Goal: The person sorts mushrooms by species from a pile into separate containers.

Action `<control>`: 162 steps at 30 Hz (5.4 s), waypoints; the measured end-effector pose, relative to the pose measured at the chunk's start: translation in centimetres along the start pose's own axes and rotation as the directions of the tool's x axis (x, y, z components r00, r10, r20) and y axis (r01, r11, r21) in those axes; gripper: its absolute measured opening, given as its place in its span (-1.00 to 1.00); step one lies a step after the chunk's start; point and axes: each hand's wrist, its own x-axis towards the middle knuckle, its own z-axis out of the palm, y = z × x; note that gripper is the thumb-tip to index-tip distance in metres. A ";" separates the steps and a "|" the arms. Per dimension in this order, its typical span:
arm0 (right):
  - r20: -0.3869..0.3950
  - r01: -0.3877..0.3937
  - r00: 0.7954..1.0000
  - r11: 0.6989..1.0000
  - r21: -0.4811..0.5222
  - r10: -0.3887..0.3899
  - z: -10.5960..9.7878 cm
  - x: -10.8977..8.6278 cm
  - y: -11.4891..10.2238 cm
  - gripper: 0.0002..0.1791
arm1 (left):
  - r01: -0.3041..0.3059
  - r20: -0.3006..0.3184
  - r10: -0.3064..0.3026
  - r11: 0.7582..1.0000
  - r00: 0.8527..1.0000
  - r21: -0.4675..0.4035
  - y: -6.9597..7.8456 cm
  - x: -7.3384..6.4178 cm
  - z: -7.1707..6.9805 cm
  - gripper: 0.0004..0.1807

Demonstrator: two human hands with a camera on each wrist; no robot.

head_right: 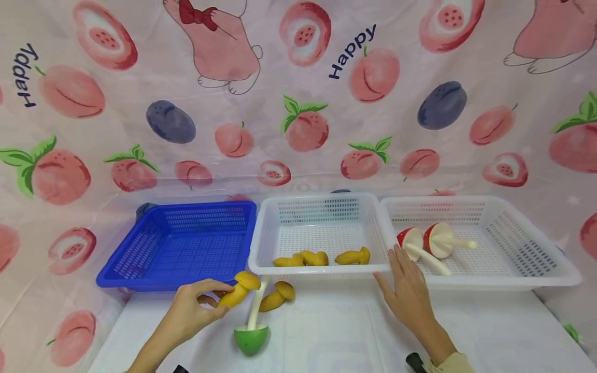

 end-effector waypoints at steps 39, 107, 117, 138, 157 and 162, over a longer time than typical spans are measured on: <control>-0.088 0.063 0.994 0.998 -0.032 -0.066 0.4 -0.3 0.6 -0.23 | -0.074 0.065 0.071 0.996 0.995 0.044 0.5 11.1 4.1 -0.73; -0.078 0.054 0.995 0.995 -0.085 -0.061 0.7 -0.2 0.2 -0.08 | -0.172 0.367 0.136 0.983 0.920 0.066 -0.9 15.9 6.2 -0.83; -0.116 0.083 0.989 0.994 -0.070 -0.091 0.8 -0.2 0.5 -0.09 | -0.246 0.321 0.211 0.967 0.923 0.071 0.8 13.6 5.2 -0.82; -0.167 0.119 0.978 0.991 -0.069 -0.129 1.1 -0.2 0.6 -0.11 | -0.205 0.168 0.204 0.979 0.964 -0.010 2.8 7.5 4.4 -0.82; -0.171 0.115 0.977 0.991 -0.062 -0.124 1.0 -0.1 0.4 -0.12 | -0.210 0.222 0.207 0.978 0.953 -0.007 2.5 4.9 6.7 -0.82; -0.169 0.112 0.978 0.992 -0.066 -0.122 1.0 -0.1 0.5 -0.12 | -0.200 0.275 0.205 0.979 0.939 -0.047 1.8 4.8 7.6 -0.83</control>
